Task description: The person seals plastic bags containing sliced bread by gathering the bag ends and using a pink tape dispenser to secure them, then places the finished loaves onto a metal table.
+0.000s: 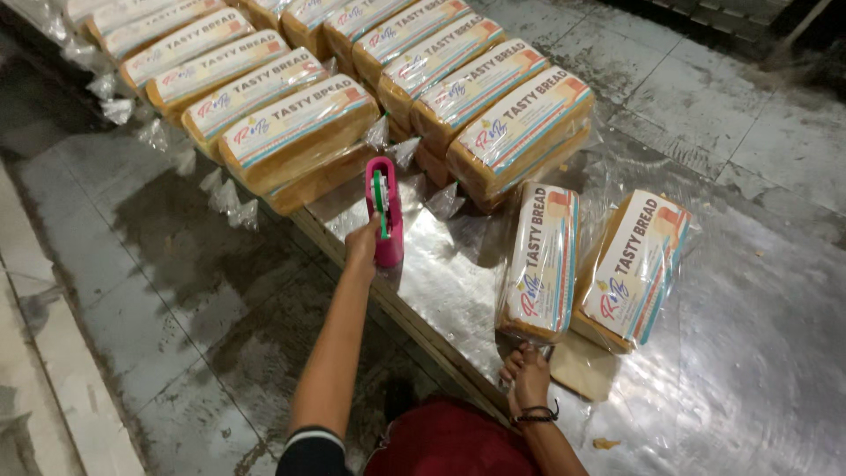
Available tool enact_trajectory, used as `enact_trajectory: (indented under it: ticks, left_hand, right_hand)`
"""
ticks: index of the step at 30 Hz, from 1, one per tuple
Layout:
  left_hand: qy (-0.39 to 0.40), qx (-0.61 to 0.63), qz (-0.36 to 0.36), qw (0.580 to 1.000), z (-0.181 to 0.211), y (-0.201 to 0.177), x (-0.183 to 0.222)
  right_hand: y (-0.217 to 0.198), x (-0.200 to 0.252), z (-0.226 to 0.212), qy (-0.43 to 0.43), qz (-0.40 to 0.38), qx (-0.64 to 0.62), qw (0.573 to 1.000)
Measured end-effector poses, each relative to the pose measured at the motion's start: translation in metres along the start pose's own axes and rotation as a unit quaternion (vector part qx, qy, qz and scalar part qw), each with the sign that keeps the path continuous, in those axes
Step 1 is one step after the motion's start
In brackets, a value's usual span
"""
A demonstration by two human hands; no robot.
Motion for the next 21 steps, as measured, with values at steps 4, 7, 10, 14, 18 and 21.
enact_trajectory:
  ticks: [4, 7, 10, 14, 18, 21]
  left_hand:
    - [-0.09, 0.088, -0.007, 0.992, 0.022, 0.019, 0.024]
    - [-0.086, 0.185, 0.005, 0.979, 0.037, 0.018, 0.055]
    - [0.019, 0.211, 0.028, 0.977, 0.023, 0.008, 0.073]
    - [0.244, 0.189, -0.021, 0.951, -0.022, -0.002, 0.081]
    - [0.28, 0.102, 0.042, 0.954, -0.061, -0.017, 0.06]
    - [0.239, 0.103, 0.018, 0.965, -0.067, -0.03, 0.057]
  right_hand:
    - [-0.003, -0.003, -0.001, -0.015, -0.021, 0.023, 0.999]
    - [-0.004, -0.002, 0.0, -0.014, -0.023, 0.032, 0.999]
    - [-0.006, 0.0, 0.001, 0.0, -0.022, 0.035, 0.999]
    - [-0.006, 0.001, 0.001, -0.012, -0.054, 0.036, 0.998]
    - [-0.013, -0.007, 0.006, -0.018, -0.042, 0.057, 0.997]
    - [-0.019, -0.026, 0.023, -0.016, -0.037, 0.076, 0.996]
Point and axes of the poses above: each hand's wrist, its own x-axis away from the middle knuckle, its own y-axis out of the palm, z = x × y, the point moved 8 cm from there along -x, towards the middle knuckle, and after that the axes turned 6 degrees about -y, right-handed, at the moved point
